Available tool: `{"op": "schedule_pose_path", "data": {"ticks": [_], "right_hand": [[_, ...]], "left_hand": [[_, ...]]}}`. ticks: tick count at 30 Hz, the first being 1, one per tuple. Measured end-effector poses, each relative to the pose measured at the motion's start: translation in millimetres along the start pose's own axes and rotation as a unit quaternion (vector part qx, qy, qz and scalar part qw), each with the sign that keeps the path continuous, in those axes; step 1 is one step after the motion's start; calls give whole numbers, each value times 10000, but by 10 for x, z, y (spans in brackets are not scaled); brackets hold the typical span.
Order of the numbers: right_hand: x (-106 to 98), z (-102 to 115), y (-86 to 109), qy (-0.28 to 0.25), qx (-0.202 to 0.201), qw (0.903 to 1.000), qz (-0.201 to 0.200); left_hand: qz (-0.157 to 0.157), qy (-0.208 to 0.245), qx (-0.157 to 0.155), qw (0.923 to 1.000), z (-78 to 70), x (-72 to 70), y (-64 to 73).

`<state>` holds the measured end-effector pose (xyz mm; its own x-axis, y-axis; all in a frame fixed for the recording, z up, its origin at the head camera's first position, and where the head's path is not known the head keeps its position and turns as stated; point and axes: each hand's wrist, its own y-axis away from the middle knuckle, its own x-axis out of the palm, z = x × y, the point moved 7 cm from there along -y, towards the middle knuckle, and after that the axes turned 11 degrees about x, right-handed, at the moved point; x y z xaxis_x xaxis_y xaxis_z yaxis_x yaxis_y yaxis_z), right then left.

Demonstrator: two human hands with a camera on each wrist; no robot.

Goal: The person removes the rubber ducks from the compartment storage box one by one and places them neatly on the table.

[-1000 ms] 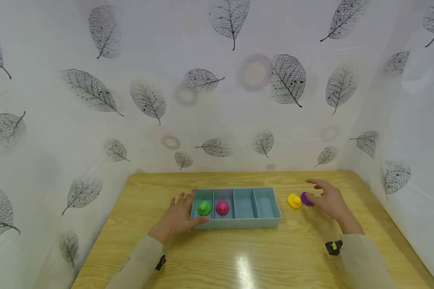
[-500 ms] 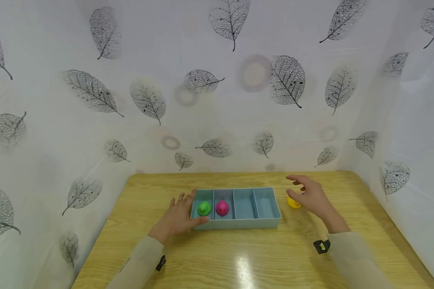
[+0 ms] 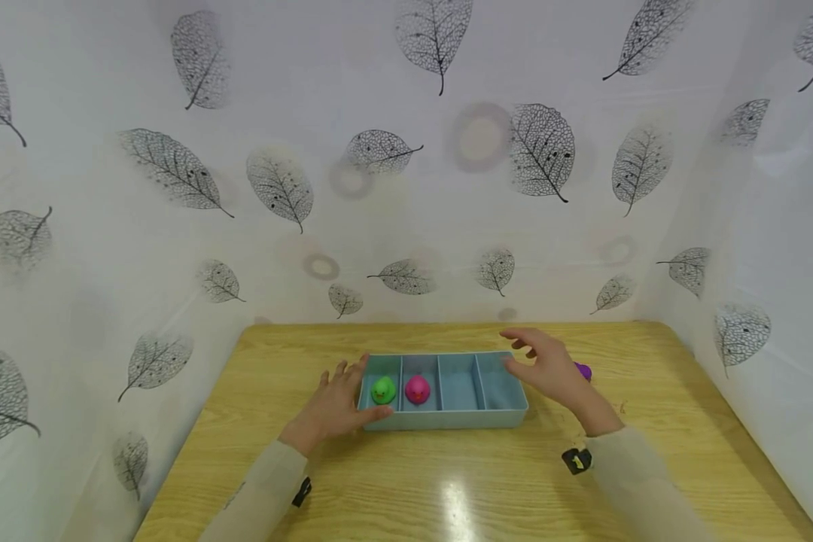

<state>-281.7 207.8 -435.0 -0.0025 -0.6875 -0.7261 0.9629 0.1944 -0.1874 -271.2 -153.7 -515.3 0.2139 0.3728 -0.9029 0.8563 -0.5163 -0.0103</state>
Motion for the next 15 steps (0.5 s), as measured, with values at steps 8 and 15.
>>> {"op": "schedule_pose_path", "data": {"ticks": [8, 15], "right_hand": [[199, 191, -45, -190, -221, 9994, 209], [380, 271, -62, -286, -210, 9985, 426]], "left_hand": [[58, -17, -23, 10000, -7, -10, -2], [104, -22, -52, 9999, 4, 9, -7]]}}
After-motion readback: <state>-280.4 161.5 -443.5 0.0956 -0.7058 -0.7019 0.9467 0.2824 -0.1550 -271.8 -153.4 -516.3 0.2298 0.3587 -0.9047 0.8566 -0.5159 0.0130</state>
